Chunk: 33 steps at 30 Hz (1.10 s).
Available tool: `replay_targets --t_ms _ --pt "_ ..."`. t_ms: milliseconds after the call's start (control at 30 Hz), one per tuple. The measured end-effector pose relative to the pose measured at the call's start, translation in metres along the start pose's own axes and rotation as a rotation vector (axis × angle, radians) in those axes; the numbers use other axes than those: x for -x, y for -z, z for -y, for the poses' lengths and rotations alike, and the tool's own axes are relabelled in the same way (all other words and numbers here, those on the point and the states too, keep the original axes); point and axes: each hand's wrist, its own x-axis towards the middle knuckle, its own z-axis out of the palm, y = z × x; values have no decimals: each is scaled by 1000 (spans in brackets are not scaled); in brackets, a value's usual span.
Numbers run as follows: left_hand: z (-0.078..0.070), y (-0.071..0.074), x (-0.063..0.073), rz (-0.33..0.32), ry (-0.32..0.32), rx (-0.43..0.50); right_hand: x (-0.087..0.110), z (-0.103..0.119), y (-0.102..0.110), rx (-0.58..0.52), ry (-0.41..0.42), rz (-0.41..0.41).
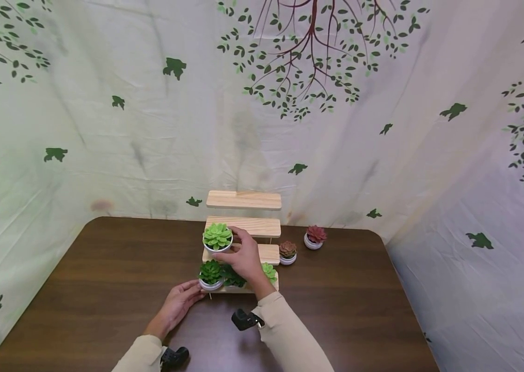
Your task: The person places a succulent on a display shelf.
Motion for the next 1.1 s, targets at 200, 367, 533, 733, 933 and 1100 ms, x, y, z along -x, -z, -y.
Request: replay_targets --t_ms 200,367,533,733,933,1100 --pt "1 0 0 0 -14 -8 0 -3 -4 54 10 -24" --pt "2 1 -1 6 -20 -22 0 -2 -6 89 29 -26" --pt "2 2 -1 3 -25 -24 -2 -5 -7 101 45 -28" --pt "3 3 -2 6 -16 -20 -4 -6 -8 127 39 -17" --pt "3 2 -3 3 -13 -13 -4 -6 -8 162 45 -16" --pt "3 2 -4 -3 -11 -23 -3 -4 -9 228 48 -14"
